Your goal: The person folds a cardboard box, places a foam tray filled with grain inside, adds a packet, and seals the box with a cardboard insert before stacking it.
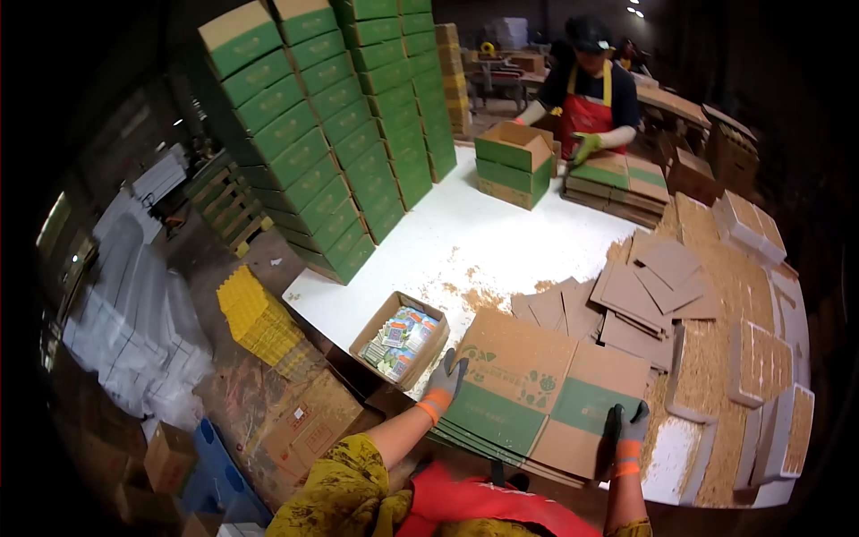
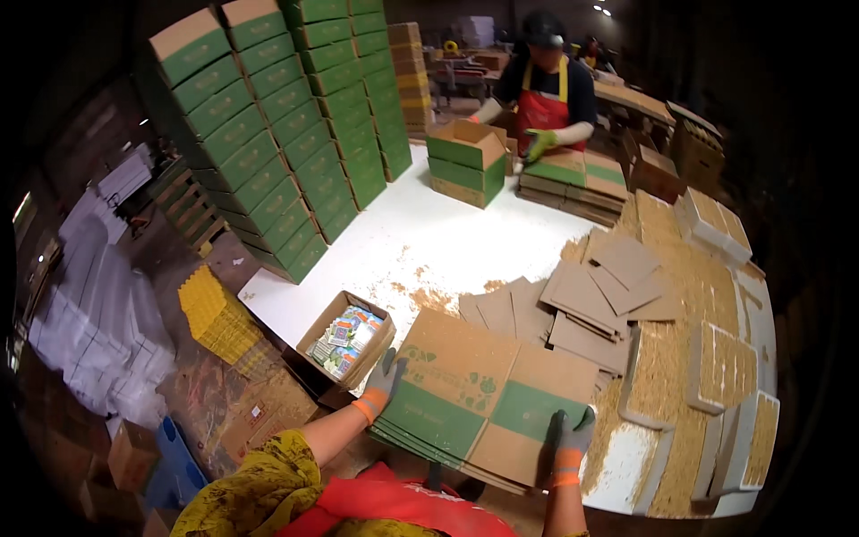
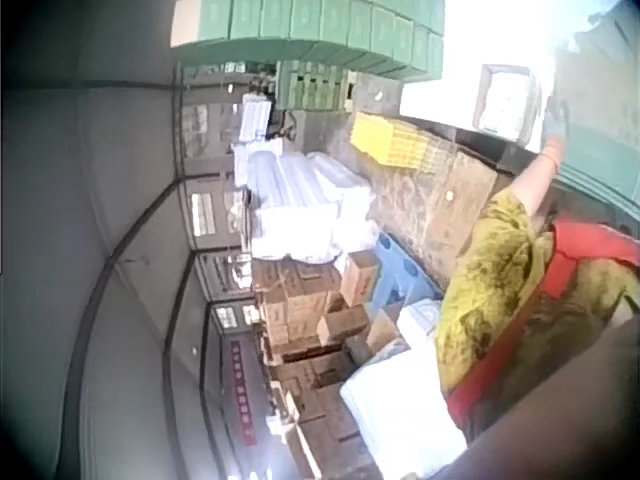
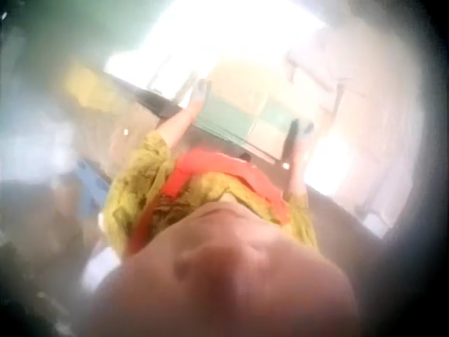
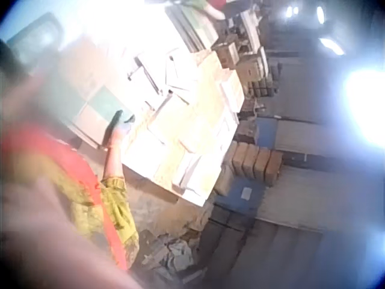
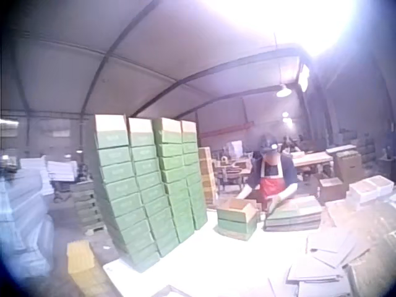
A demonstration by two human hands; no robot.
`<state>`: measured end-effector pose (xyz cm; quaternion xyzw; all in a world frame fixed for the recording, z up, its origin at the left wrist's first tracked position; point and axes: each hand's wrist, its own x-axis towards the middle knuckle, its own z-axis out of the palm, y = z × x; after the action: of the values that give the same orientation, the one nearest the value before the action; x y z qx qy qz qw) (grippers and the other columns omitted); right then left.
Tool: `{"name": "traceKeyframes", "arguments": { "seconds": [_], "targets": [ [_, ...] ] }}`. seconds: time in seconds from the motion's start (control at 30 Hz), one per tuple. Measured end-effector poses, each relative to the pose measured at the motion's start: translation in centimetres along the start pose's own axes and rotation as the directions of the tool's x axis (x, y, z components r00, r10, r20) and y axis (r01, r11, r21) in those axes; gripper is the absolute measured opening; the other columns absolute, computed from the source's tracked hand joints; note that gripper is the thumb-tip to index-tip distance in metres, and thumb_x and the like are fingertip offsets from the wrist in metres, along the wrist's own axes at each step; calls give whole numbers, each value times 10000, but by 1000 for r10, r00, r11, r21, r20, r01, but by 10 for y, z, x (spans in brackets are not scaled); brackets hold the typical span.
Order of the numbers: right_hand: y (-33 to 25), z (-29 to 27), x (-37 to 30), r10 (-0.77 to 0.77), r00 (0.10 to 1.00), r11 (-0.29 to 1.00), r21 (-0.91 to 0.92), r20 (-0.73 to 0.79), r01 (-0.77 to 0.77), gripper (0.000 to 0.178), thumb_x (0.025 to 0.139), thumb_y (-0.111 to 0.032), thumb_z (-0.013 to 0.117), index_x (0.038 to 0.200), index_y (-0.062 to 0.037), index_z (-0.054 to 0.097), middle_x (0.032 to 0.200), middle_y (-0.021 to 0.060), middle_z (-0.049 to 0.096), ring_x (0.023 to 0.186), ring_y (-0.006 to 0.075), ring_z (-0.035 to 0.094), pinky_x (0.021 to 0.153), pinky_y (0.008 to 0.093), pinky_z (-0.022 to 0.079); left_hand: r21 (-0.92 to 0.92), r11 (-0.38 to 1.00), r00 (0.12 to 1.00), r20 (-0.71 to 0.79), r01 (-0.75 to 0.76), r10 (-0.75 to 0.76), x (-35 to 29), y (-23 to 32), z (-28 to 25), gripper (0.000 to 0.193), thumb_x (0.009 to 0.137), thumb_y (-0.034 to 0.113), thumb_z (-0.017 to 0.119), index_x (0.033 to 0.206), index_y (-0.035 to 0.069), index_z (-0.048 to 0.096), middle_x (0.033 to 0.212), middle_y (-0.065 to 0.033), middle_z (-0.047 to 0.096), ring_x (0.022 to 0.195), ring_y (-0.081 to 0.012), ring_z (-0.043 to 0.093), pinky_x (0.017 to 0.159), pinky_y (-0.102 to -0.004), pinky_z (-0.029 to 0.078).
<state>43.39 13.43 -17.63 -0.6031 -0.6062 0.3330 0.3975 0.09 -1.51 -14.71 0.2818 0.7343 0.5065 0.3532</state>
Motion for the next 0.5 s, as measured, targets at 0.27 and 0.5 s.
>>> {"name": "traceKeyframes", "arguments": {
  "seconds": [0.27,0.5],
  "targets": [
    [-113,-90,42,-235,948,770,636,216,46,340,865,-34,613,1191,-35,513,1100,44,609,1014,147,581,907,281,454,844,140,600,242,-518,762,-100,242,-16,800,821,359,679,1452,8,335,1430,-182,438,1360,-345,349,1164,-474,201],
    [-263,-103,-6,-791,596,612,-172,-141,772,723,831,-177,673,1473,-53,365,1533,199,322,1430,375,271,1163,496,203,601,504,699,715,-621,8,-100,304,-34,324,914,234,616,1210,116,673,1125,-79,706,1038,-210,643,911,-331,476]
  ]
}}
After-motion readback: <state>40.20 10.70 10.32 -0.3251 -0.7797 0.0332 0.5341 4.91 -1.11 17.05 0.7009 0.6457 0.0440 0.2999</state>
